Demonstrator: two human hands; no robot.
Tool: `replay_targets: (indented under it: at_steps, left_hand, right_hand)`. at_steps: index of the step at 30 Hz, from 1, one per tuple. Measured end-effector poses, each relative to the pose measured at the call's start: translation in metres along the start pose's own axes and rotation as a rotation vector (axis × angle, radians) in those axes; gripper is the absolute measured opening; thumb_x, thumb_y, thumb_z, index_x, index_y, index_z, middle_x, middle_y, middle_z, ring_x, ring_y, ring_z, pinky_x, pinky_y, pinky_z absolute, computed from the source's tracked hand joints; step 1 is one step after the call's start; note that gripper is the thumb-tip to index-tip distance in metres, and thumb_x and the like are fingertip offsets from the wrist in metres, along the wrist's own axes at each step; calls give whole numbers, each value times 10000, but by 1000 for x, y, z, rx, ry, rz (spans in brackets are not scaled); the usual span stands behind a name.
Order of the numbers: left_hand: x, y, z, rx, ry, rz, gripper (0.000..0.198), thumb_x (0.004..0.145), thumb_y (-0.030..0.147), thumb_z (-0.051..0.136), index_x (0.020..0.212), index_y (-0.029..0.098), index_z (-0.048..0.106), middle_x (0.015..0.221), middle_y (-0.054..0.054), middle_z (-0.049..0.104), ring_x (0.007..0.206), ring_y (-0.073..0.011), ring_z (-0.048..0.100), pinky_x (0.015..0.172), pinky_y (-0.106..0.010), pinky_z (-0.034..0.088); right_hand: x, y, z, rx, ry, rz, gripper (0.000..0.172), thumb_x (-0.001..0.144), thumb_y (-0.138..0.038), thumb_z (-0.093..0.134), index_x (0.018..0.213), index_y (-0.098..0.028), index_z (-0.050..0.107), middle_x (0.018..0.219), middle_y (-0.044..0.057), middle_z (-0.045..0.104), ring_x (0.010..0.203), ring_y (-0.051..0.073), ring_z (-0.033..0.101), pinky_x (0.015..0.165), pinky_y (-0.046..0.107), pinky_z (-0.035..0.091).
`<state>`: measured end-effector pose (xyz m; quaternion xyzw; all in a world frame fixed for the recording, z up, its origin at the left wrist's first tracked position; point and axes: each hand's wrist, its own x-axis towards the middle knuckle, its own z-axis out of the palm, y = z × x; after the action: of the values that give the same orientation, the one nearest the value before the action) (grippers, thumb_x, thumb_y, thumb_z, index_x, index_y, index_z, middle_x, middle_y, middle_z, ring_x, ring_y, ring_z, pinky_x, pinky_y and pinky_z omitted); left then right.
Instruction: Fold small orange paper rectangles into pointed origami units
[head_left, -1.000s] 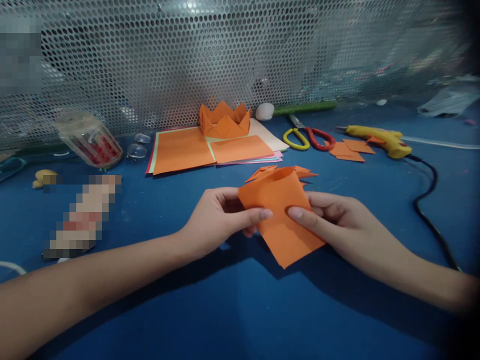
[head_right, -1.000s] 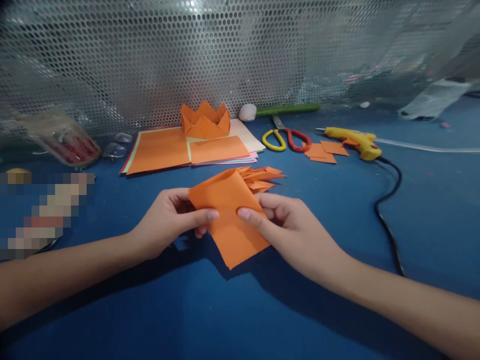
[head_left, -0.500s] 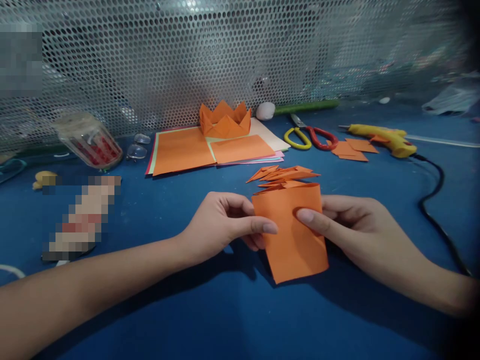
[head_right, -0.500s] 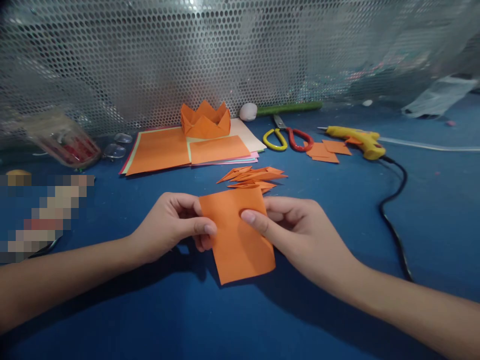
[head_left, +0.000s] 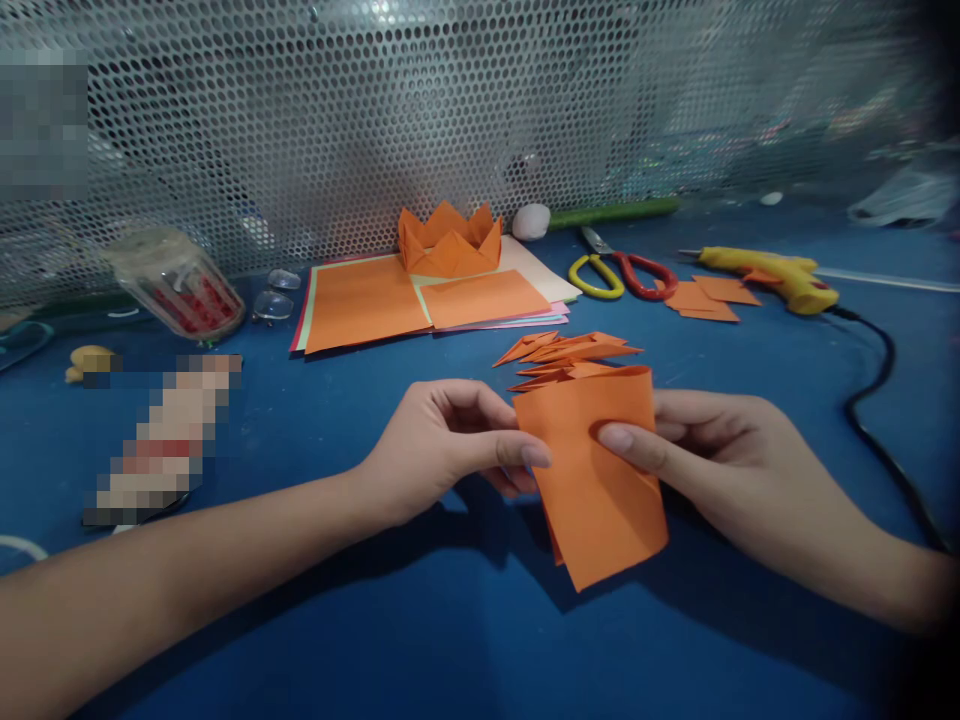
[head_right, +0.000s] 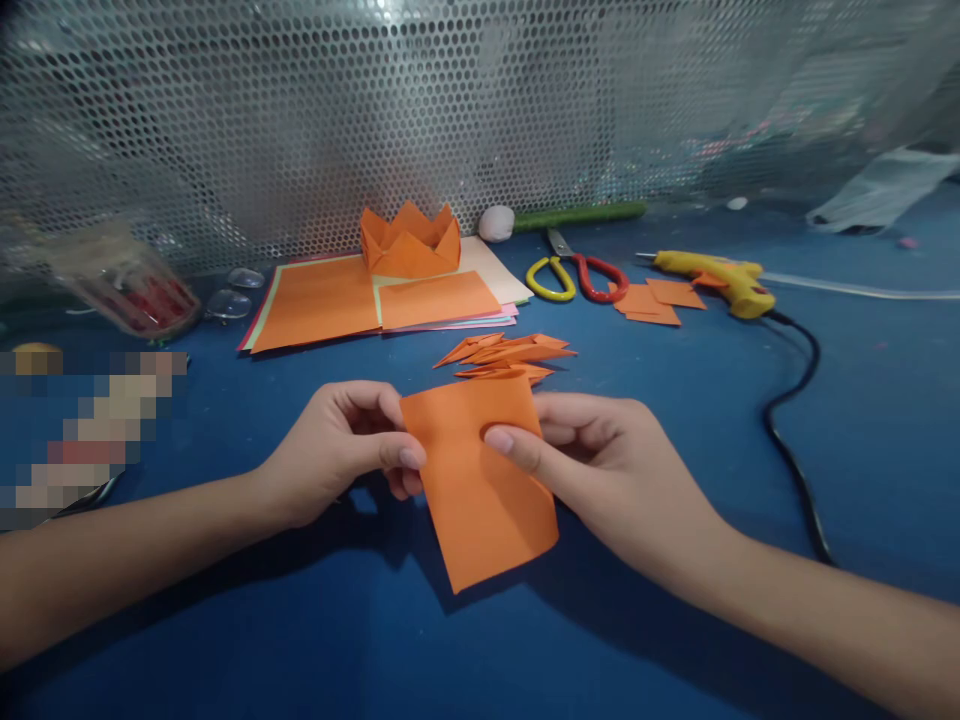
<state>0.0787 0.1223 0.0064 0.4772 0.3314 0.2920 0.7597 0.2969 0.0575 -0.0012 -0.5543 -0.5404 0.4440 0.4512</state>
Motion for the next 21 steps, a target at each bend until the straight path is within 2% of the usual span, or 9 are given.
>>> replay_targets:
  at_steps: [3,6,8,12,16,19,21]
  left_hand:
    - [0,-1,-1,6,-6,-11,632,451,335,1223,587,206,619,542,17,735,469,-100,684,512,-164,595]
    - [-1,-1,-2,23,-14,-36,636,447,304,1226,587,199,614,549,12,740,475,-98,695,508,-153,576]
    - [-1,-1,-1,33,-27,-55,637,439,296,1228,579,191,616,555,8,742,469,-94,693,505,-151,568]
    - [-2,-1,0,43,-44,-72,635,437,305,1228,567,188,618,545,20,736,456,-85,684,484,-138,553]
    - [-1,-1,-2,46,-57,-85,628,425,298,1231,566,187,628,543,23,743,449,-85,686,469,-132,560]
    - [0,-2,-3,48,-68,-90,612,426,286,1232,569,183,646,547,12,754,459,-92,702,464,-126,567]
    - [0,-2,-3,45,-73,-92,601,429,282,1232,570,181,656,549,9,758,463,-91,706,467,-124,572]
  right_hand:
    - [0,0,-1,-8,34,-11,581,615,-830,1022,715,-273,887,611,63,734,661,282,765,577,352,687]
    - [0,2,-2,-22,118,-22,619,593,-850,1022,713,-261,873,558,16,632,512,169,569,445,267,534]
    - [0,4,-2,-30,191,-24,687,595,-918,985,719,-253,863,547,5,593,497,135,471,415,242,444]
    - [-1,6,-3,-40,272,-20,731,588,-949,972,704,-245,814,548,17,604,533,151,496,433,241,417]
    - [-3,8,-2,-25,251,-7,759,589,-975,948,717,-247,774,516,7,585,466,141,480,401,235,391]
    - [-2,8,0,0,224,-10,762,605,-981,935,732,-256,739,553,12,634,471,158,543,402,240,428]
    - [0,7,1,19,206,-20,755,625,-958,948,706,-256,683,556,2,628,470,145,537,404,226,415]
